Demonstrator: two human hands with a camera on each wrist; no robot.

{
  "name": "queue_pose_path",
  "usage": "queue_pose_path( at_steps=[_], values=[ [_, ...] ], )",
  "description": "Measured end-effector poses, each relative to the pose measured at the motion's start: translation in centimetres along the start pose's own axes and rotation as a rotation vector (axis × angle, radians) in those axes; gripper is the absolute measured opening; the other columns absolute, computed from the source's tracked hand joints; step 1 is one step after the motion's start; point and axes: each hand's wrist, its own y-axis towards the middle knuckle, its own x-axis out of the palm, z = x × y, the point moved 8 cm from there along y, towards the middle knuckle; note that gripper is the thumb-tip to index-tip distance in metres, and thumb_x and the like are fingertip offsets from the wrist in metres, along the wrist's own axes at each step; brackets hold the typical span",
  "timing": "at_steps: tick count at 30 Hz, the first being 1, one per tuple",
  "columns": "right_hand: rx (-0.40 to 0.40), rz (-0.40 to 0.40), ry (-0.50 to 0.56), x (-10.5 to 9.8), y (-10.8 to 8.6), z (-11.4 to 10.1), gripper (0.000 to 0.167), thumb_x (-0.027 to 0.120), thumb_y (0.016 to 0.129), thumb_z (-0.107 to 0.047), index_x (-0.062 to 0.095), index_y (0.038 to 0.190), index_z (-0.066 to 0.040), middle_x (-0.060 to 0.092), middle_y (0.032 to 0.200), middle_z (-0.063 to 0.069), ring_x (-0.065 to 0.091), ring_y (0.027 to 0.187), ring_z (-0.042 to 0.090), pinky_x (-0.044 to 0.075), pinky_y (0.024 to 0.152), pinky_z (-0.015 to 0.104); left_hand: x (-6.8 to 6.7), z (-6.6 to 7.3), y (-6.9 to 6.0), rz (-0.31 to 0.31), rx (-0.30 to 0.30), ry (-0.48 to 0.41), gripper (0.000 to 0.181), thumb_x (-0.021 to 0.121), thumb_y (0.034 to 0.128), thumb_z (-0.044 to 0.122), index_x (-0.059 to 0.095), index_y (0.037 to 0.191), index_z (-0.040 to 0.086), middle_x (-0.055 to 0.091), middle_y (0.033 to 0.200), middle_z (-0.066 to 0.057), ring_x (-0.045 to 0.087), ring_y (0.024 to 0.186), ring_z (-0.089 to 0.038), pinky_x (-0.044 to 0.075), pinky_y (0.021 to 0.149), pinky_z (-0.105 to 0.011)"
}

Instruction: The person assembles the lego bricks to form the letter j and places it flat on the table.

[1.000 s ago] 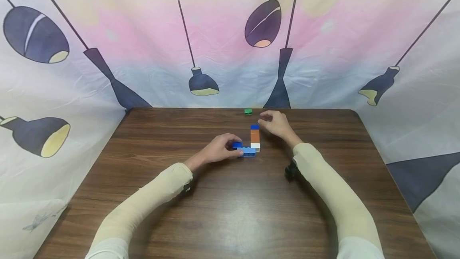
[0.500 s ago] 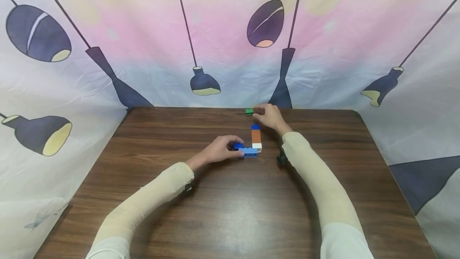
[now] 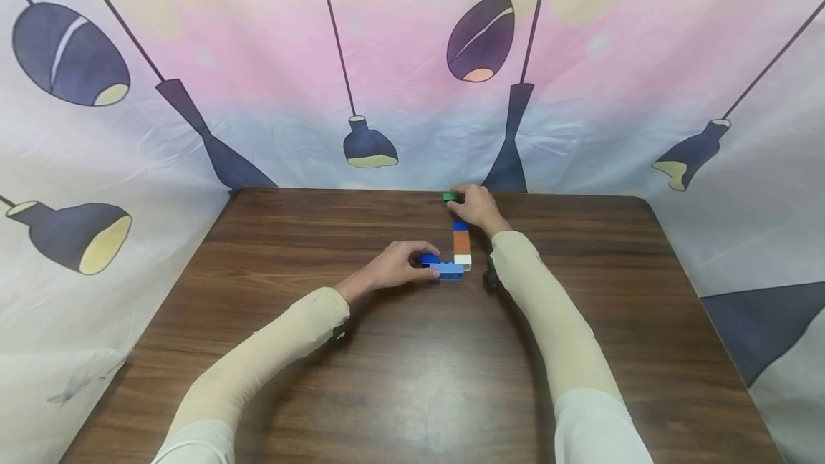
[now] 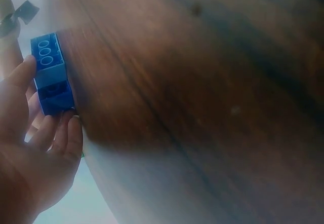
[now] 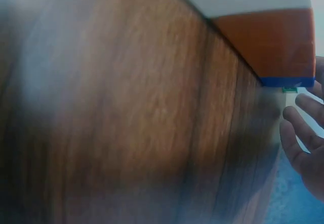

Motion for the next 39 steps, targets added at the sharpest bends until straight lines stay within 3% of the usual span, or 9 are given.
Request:
queue_pose_path(
  at_steps=[6,17,27,39],
  values=[
    [0.031,-0.024,-0.040,0.5,0.3,0.1,0.046,0.063,0.102,-0.025,0.059,0.141,-0.001,0.058,0.144,0.021,0.050,0.136,0.040,0.038,0.113,0.056,0.0,-0.1,0.0,-0.002,0.002,-0.001,0.047,0.074,0.0937,0.043,0.067,0.131,0.016,0.069,0.127,0.000,0.064,0.110,-0.012,0.053,0.093,-0.031],
    [0.005,0.015,-0.096,-0.3,-0.7,0.7,0.030,0.064,0.102,-0.019,0.071,0.128,-0.005,0.067,0.134,0.016,0.056,0.128,0.038,0.041,0.108,0.056,0.0,0.0,0.0,-0.007,-0.012,0.005,0.045,0.075,0.0935,0.042,0.066,0.131,0.018,0.068,0.128,0.000,0.064,0.113,-0.014,0.053,0.095,-0.033],
    [0.021,-0.045,-0.110,-0.9,-1.7,1.2,0.029,0.069,0.099,-0.022,0.073,0.124,-0.006,0.070,0.128,0.015,0.059,0.124,0.038,0.044,0.105,0.056,-0.1,-0.2,0.0,-0.019,-0.011,-0.001,0.048,0.073,0.0939,0.045,0.065,0.132,0.018,0.067,0.130,0.000,0.063,0.115,-0.015,0.052,0.097,-0.035],
    [-0.030,-0.087,-0.108,-1.0,-3.1,1.2,0.029,0.070,0.098,-0.022,0.074,0.123,-0.007,0.071,0.126,0.015,0.062,0.120,0.036,0.046,0.103,0.055,-0.1,-0.2,-0.2,-0.024,0.002,-0.013,0.050,0.071,0.0948,0.047,0.064,0.135,0.018,0.066,0.133,-0.001,0.062,0.120,-0.017,0.051,0.100,-0.038]
  ],
)
